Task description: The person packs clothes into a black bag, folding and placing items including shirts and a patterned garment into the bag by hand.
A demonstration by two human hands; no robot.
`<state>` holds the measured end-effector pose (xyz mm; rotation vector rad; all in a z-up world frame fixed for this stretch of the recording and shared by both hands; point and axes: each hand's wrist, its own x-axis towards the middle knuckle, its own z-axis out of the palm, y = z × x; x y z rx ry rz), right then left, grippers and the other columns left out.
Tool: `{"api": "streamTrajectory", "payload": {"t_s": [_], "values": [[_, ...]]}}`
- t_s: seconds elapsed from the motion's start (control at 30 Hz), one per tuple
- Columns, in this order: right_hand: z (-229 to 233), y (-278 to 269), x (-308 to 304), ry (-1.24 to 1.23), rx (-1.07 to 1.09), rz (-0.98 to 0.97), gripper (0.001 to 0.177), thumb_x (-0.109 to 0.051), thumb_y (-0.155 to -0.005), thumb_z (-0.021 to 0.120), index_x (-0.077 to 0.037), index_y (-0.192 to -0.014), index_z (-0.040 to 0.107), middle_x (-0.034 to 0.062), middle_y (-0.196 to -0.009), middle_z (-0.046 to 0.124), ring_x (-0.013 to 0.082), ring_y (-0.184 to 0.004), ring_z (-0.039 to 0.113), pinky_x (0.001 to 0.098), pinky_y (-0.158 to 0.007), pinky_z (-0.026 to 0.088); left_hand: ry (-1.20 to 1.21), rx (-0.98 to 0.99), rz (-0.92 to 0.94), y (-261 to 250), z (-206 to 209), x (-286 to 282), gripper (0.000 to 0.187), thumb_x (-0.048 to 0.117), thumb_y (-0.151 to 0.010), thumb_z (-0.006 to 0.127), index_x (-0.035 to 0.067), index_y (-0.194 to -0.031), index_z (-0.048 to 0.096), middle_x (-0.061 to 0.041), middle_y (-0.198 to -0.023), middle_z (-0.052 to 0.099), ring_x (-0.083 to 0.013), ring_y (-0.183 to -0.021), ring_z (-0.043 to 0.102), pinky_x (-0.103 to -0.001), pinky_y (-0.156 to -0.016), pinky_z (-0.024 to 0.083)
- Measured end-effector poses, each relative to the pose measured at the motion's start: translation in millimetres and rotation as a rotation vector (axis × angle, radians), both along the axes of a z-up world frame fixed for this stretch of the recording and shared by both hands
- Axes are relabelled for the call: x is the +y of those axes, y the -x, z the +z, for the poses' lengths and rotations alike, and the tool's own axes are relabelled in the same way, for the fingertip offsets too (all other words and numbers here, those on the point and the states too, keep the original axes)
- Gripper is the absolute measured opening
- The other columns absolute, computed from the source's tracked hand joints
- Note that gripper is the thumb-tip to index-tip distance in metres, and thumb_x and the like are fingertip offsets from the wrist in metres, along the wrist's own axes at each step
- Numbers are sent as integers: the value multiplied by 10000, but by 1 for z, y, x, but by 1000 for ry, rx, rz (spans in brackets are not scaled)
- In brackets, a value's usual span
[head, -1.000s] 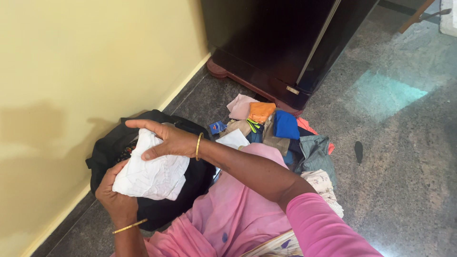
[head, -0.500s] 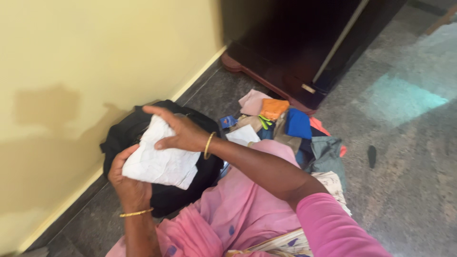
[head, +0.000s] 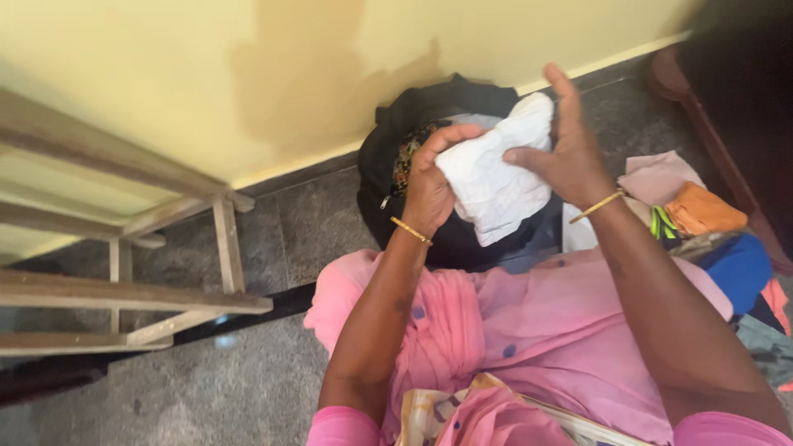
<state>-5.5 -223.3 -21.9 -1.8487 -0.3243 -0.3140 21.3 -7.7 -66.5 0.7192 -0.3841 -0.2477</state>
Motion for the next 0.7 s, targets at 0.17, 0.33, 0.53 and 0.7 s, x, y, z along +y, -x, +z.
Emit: {"api": "streamTrajectory", "payload": {"t_s": [0.17, 0.33, 0.53, 0.7], "values": [[-1, 0, 0, -7, 181, -105, 1314, -55, -701, 922, -147, -1672, 41, 193, -1484, 529, 260, -1360, 566, 389, -1047, 542, 59, -26, -72, -1, 11, 4, 351, -127, -978, 585, -39, -1312, 645, -196, -1301, 697, -251, -1202, 682, -401, -1086, 541], [-6, -2, -9, -49, 181, 158, 1334, -73, -714, 927, -167, -1718, 54, 195, -1552, 508, 264, -1404, 537, 391, -1148, 482, -97, -190, 6, 7, 23, 8, 338, -155, -927, 524, -64, -1204, 696, -197, -1260, 701, -251, -1231, 678, -417, -1125, 543], [-7, -2, -4, -145, 274, 195, 1171, -83, -671, 902, -158, -1642, 252, 110, -1395, 615, 185, -1287, 592, 354, -1060, 538, -69, -191, -51, 6, 22, 11, 233, -162, -967, 603, -40, -1137, 705, -213, -1287, 711, -275, -1201, 694, -445, -1083, 564], [-7, -1, -6, -197, 273, 231, 942, -32, -699, 901, -111, -1506, 422, 57, -1292, 594, 134, -1213, 586, 318, -1003, 528, 17, -165, -13, -1, 16, 10, 218, -151, -956, 625, -38, -1123, 708, -203, -1248, 727, -271, -1161, 709, -444, -1058, 574]]}}
